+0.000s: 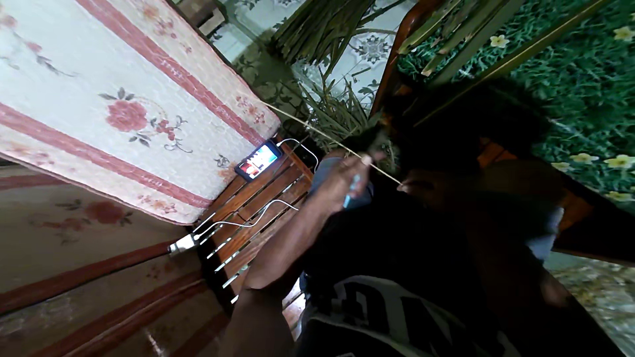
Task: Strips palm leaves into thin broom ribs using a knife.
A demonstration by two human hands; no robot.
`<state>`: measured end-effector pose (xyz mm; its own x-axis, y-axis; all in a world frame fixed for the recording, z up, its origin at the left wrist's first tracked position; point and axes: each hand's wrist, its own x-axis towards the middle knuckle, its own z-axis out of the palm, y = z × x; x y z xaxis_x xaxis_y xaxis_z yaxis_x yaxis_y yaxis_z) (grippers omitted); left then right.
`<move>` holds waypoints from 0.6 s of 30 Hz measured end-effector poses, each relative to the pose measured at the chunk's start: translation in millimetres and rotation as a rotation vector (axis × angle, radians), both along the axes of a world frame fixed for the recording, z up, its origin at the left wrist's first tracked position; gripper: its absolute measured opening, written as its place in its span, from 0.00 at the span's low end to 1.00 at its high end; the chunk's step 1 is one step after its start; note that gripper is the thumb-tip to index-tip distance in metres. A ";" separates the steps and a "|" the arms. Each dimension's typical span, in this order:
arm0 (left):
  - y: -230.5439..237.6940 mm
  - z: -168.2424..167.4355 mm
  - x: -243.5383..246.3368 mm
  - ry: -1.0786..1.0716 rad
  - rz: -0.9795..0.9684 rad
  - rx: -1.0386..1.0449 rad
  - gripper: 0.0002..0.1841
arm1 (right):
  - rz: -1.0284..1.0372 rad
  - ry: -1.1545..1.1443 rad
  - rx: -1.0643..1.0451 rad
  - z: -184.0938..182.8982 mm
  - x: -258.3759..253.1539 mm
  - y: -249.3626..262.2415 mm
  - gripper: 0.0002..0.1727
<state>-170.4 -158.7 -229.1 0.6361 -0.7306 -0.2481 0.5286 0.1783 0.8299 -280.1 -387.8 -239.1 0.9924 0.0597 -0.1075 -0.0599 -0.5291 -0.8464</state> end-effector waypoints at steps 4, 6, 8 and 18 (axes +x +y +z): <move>26.8 2.3 37.7 0.032 0.237 -0.247 0.23 | 0.017 -0.027 -0.088 5.4 -25.6 -12.9 0.15; 23.0 0.0 29.3 0.029 0.218 -0.276 0.24 | -0.013 0.041 -0.058 10.5 -32.1 -11.0 0.16; 4.9 -3.9 -2.4 0.018 0.065 -0.155 0.18 | -0.062 0.143 0.012 24.0 -35.5 0.1 0.17; 24.3 1.0 -7.9 -0.014 0.029 -0.183 0.17 | -0.095 0.213 0.107 43.2 -61.2 26.2 0.16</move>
<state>-178.3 -134.3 -228.1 0.6601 -0.7440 -0.1040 0.5095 0.3417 0.7897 -341.3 -361.6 -195.9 0.9497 -0.0102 -0.3131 -0.2881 -0.4207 -0.8602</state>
